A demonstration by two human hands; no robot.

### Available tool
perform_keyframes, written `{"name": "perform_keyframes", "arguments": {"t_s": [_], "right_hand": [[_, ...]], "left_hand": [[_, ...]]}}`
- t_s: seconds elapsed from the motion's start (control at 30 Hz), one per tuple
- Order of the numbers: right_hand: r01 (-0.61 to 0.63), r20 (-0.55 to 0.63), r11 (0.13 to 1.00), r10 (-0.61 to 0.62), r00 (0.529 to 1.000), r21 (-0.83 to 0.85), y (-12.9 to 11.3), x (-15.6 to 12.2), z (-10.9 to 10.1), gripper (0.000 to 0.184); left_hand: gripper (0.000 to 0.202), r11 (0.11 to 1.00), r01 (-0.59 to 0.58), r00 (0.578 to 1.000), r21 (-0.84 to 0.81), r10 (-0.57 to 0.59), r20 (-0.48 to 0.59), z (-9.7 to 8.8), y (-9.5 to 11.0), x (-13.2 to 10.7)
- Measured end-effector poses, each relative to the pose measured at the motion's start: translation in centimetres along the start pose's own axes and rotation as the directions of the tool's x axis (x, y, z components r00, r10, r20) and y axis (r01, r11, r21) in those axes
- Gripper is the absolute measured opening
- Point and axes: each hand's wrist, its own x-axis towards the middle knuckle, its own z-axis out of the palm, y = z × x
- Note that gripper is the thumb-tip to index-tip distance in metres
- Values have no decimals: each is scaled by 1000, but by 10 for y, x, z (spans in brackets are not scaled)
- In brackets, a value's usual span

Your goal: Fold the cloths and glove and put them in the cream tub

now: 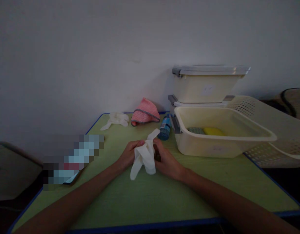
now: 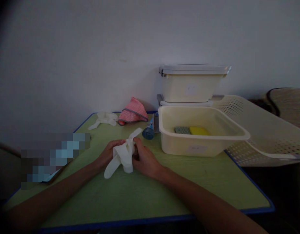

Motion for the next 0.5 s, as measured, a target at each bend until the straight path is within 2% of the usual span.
{"name": "perform_keyframes", "arguments": {"t_s": [0.1,0.3,0.4,0.5], "right_hand": [[48,-39,999,-48,998,-5,-2,2,-2,39],[169,-182,970,-201,962,-177,-4,4,-7,28],[215,-180,948,-260,949,-234,-5,3,-8,19],[205,-156,942,-252,955,-267,-6,2,-8,15]], "left_hand": [[29,995,5,1000,-95,-7,-19,-1,3,1],[24,961,73,996,-268,-86,-36,-3,4,2],[19,927,104,988,-359,-137,-68,-6,6,4],[18,921,110,984,-374,-154,-88,-9,8,5]]}}
